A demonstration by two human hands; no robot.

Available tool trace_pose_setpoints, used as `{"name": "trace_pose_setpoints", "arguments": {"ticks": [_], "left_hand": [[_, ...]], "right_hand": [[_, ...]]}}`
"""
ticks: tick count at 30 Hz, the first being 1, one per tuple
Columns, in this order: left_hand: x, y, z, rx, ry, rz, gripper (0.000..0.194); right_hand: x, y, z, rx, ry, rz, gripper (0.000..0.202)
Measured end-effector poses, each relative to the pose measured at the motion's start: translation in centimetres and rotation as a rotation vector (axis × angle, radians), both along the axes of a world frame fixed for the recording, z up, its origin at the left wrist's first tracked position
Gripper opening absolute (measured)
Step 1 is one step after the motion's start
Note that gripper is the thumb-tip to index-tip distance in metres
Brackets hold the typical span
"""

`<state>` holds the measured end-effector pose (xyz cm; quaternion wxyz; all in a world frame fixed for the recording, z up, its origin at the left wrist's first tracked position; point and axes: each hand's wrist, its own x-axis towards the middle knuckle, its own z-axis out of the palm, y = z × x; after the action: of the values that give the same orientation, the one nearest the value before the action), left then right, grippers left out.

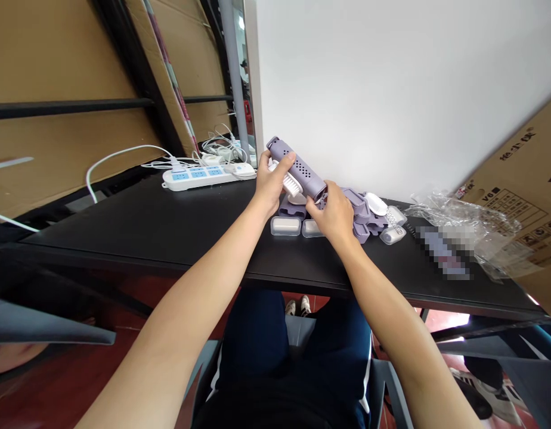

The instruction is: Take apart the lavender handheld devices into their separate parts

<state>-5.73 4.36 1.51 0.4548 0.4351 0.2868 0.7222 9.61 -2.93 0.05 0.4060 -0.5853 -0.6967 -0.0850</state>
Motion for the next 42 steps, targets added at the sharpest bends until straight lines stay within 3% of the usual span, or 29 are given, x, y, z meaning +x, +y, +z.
{"name": "trace_pose_setpoints", "arguments": {"ticks": [21, 42], "left_hand": [[-0.18, 0.20, 0.25, -0.033, -0.018, 0.016, 0.082], [0.17, -0.17, 0.12, -0.015, -0.029, -0.011, 0.077]], "right_hand": [[-0.25, -0.32, 0.44, -0.063, -0.016, 0.001, 0.032], [-0.07, -0.34, 0.11, 0.022, 0.024, 0.027, 0.044]]}}
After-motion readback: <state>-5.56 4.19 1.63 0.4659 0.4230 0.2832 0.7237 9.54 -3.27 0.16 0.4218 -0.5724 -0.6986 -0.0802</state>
